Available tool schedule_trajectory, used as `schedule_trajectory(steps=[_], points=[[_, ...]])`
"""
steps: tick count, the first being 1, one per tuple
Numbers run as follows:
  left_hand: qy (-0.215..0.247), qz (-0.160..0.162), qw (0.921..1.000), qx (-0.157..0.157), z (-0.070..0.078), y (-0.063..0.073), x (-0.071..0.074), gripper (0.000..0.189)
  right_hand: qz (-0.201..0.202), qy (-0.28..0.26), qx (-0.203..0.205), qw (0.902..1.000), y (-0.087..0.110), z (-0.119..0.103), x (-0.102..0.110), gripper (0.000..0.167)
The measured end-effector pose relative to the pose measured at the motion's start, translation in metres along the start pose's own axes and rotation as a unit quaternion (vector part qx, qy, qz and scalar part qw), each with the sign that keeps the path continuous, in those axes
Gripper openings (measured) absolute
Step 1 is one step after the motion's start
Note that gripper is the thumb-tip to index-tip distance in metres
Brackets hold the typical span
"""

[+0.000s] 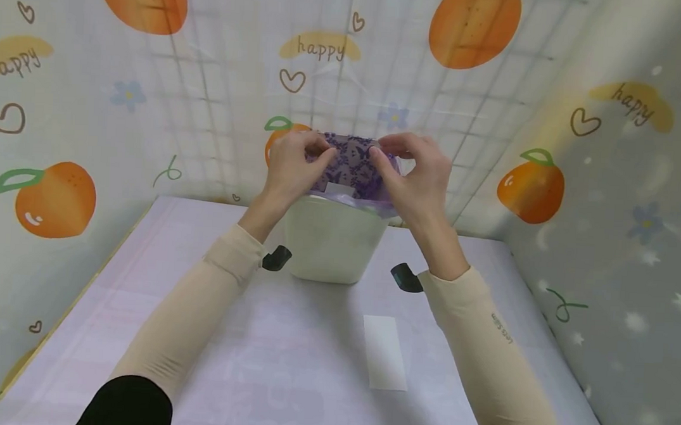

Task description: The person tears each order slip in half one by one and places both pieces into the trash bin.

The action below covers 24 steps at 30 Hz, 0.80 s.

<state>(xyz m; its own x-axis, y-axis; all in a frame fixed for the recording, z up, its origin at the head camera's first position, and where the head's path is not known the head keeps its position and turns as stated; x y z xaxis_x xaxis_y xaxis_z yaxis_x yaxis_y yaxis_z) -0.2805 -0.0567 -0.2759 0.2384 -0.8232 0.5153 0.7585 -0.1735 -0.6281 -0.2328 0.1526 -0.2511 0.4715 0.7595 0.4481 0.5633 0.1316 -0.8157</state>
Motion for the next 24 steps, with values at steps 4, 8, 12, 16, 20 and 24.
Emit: schedule_trajectory(steps=[4, 8, 12, 16, 20, 24], points=[[0.012, 0.002, 0.9999, -0.005, -0.002, 0.004, 0.002, 0.013, 0.014, -0.004, 0.011, 0.9998, 0.005, -0.003, 0.001, 0.019], [0.014, -0.003, 0.9998, -0.012, -0.003, 0.009, 0.002, 0.013, 0.042, -0.012, 0.027, 0.9987, 0.011, -0.007, 0.003, 0.013], [0.014, -0.011, 0.9997, -0.018, -0.004, 0.014, 0.000, 0.013, 0.062, -0.025, 0.036, 0.9972, 0.017, -0.009, 0.003, 0.005], [0.023, -0.010, 0.9995, -0.021, -0.003, 0.021, -0.001, 0.013, 0.071, -0.029, 0.036, 0.9964, 0.025, -0.007, 0.002, 0.004], [0.042, 0.007, 0.9985, -0.034, -0.003, 0.030, -0.002, 0.012, 0.080, -0.030, 0.042, 0.9955, 0.032, -0.007, 0.002, 0.005], [0.055, 0.029, 0.9968, -0.052, -0.003, 0.038, -0.003, 0.012, 0.085, -0.026, 0.049, 0.9948, 0.039, -0.011, 0.004, 0.005]])
Point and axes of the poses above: each hand's wrist, its own y-axis away from the middle knuckle, its own x-axis out of the back of the hand, z = x × y, the point moved 3 cm from there along -y, towards the middle knuckle, and after that the axes turned 6 degrees about -z, right-handed, at the moved point
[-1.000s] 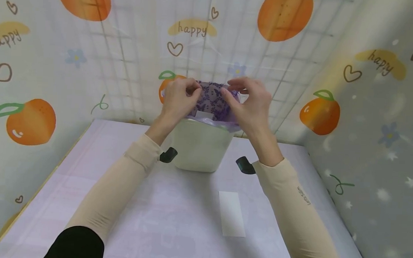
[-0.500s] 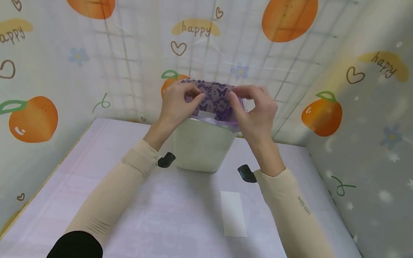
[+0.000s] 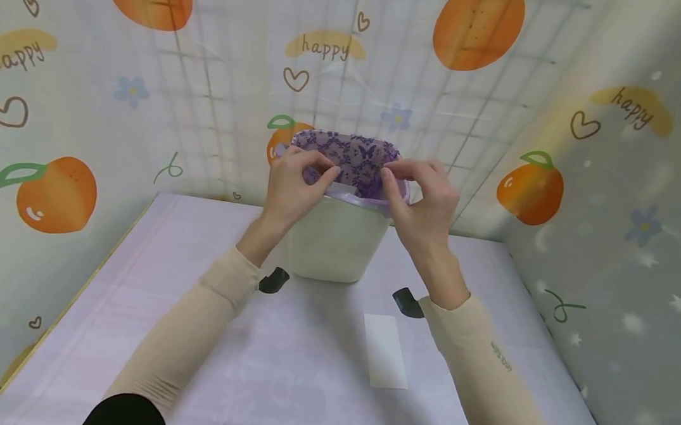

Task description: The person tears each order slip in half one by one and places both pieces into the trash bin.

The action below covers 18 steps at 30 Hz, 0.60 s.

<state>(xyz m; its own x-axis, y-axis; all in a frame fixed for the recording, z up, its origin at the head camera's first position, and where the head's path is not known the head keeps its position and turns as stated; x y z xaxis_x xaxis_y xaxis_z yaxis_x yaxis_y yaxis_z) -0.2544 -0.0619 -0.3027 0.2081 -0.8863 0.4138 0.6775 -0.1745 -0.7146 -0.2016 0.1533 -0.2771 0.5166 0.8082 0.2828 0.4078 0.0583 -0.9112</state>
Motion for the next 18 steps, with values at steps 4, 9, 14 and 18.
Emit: schedule_trajectory(steps=[4, 9, 14, 18], points=[[0.013, 0.015, 0.9997, -0.011, 0.002, 0.007, 0.002, 0.010, 0.009, 0.003, 0.007, 0.9999, 0.007, -0.003, 0.003, 0.012], [0.027, 0.018, 0.9991, -0.028, 0.006, 0.016, 0.005, 0.008, 0.023, 0.015, 0.002, 0.9996, 0.020, 0.000, 0.008, 0.014], [0.051, 0.017, 0.9980, -0.035, 0.009, 0.024, 0.005, 0.007, 0.033, 0.024, 0.001, 0.9992, 0.028, 0.000, 0.011, 0.013], [0.063, 0.024, 0.9967, -0.046, 0.011, 0.028, 0.006, 0.007, 0.040, 0.030, 0.005, 0.9987, 0.031, -0.007, 0.012, 0.011]])
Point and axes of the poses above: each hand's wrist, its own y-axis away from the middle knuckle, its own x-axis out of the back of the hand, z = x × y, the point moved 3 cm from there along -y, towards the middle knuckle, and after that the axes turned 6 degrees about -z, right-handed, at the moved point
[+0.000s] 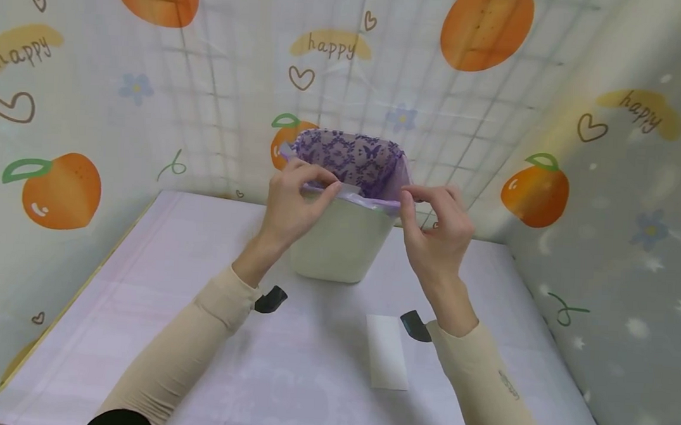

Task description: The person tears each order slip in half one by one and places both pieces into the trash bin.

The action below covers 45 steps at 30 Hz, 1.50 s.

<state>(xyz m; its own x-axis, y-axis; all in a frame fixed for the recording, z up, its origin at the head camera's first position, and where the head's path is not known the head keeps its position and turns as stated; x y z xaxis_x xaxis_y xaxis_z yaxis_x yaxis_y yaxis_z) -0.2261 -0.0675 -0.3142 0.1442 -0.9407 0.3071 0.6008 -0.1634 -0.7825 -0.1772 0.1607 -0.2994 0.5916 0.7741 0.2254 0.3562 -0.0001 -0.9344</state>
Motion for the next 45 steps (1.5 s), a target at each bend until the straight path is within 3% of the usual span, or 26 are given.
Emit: schedule_trajectory(steps=[10, 19, 30, 45], points=[[-0.003, 0.023, 0.9993, -0.030, 0.002, 0.018, 0.002, 0.009, 0.003, -0.005, -0.003, 1.0000, 0.014, -0.007, 0.003, 0.009], [0.042, 0.055, 0.9955, -0.066, 0.003, 0.034, -0.003, 0.005, -0.001, -0.017, -0.018, 0.9997, 0.029, -0.013, 0.011, 0.006], [0.045, 0.039, 0.9921, -0.110, 0.002, 0.048, -0.016, 0.005, -0.008, -0.001, -0.035, 0.9994, 0.050, -0.003, 0.020, 0.005], [0.046, 0.011, 0.9941, -0.098, -0.015, 0.071, -0.034, 0.007, -0.031, 0.018, -0.084, 0.9958, 0.090, 0.022, 0.023, 0.005]])
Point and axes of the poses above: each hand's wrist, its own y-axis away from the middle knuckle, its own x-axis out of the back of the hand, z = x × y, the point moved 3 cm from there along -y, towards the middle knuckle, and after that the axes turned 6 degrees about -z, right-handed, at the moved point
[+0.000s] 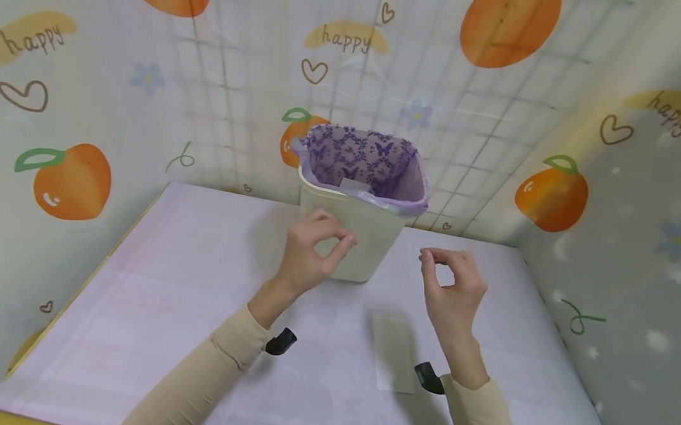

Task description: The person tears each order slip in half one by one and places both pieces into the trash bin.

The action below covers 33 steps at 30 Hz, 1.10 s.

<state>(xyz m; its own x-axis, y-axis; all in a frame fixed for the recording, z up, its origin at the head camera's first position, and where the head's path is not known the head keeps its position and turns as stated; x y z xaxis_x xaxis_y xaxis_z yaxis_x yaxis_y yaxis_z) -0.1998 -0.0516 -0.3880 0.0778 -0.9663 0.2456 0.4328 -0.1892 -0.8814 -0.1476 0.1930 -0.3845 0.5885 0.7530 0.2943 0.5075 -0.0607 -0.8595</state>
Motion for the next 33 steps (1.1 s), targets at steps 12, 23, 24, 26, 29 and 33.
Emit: schedule_trajectory(steps=[12, 23, 24, 26, 29, 33], points=[[0.002, -0.009, 1.0000, 0.003, -0.006, 0.020, -0.018, 0.008, -0.024, 0.009, -0.152, 0.9881, 0.054, 0.048, 0.011, 0.008], [0.024, 0.007, 0.9995, 0.017, -0.008, 0.028, -0.030, 0.013, -0.047, 0.033, -0.197, 0.9786, 0.092, 0.067, 0.019, 0.009], [0.025, 0.007, 0.9995, 0.020, -0.008, 0.029, -0.031, 0.013, -0.050, 0.036, -0.197, 0.9785, 0.095, 0.068, 0.019, 0.009], [0.027, 0.006, 0.9992, 0.028, -0.008, 0.030, -0.033, 0.014, -0.053, 0.038, -0.194, 0.9787, 0.099, 0.067, 0.019, 0.008], [0.033, 0.010, 0.9985, 0.043, -0.010, 0.032, -0.035, 0.014, -0.064, 0.037, -0.197, 0.9776, 0.102, 0.066, 0.020, 0.009], [0.035, 0.014, 0.9979, 0.052, -0.013, 0.037, -0.039, 0.014, -0.082, 0.042, -0.193, 0.9768, 0.107, 0.065, 0.025, 0.010]])
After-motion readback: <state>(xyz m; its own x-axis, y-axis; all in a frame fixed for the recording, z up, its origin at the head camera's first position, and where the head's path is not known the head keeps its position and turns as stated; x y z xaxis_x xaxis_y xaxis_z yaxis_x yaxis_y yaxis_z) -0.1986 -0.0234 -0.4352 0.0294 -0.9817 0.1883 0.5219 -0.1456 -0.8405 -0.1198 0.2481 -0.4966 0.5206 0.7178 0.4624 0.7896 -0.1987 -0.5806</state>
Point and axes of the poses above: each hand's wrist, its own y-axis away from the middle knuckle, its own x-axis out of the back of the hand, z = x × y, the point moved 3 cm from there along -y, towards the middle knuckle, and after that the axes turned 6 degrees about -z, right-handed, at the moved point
